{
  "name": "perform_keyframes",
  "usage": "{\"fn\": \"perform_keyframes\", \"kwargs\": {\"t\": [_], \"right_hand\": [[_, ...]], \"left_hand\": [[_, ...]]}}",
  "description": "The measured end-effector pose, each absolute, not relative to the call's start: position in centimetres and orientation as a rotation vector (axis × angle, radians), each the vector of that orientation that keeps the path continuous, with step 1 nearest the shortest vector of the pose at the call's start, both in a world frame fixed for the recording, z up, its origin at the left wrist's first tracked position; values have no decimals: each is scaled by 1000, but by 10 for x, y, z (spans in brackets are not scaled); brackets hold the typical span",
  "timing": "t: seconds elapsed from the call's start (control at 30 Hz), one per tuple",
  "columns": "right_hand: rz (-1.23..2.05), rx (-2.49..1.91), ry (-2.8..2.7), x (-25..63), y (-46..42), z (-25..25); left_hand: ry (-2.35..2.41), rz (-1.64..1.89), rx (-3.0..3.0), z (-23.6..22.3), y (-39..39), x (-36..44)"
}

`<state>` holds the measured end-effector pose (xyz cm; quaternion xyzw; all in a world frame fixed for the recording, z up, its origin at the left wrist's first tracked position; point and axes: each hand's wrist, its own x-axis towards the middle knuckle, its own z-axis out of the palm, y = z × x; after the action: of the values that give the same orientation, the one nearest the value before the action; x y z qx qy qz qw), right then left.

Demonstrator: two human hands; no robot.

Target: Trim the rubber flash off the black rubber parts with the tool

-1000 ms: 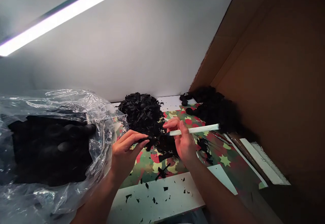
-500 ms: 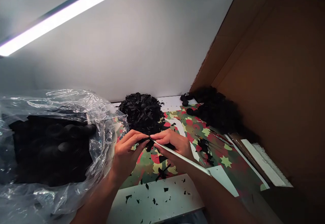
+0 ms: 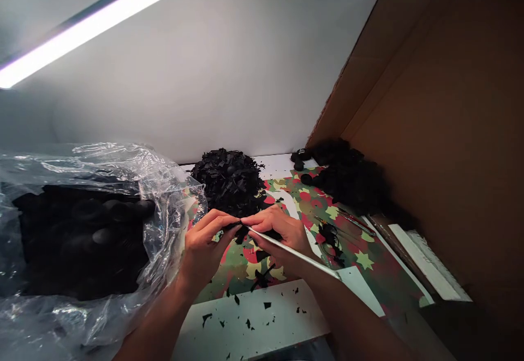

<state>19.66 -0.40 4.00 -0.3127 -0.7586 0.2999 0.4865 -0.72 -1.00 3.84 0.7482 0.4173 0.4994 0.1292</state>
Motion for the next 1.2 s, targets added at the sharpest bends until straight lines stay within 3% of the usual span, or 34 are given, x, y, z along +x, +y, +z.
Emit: {"fn": "perform_keyframes", "kwargs": {"t": [0.3, 0.43, 0.6, 0.8, 1.0, 1.2], "right_hand": [[342, -784, -1945, 183, -4, 34], [334, -918, -1818, 182, -3, 33], [589, -1053, -1589, 192, 4, 35], [1273, -961, -1481, 186, -1, 28], [1263, -1051, -1532, 175, -4, 27], [1706, -890, -1125, 176, 1, 27]], "left_hand": [[1230, 1448, 2150, 36, -10, -4], [1223, 1439, 2067, 39, -11, -3], [1215, 1421, 1915, 39, -12, -3], [1203, 1342, 1508, 33, -9, 1], [1066, 1300, 1570, 29, -5, 0], [1061, 1272, 1589, 27, -6, -2]]}}
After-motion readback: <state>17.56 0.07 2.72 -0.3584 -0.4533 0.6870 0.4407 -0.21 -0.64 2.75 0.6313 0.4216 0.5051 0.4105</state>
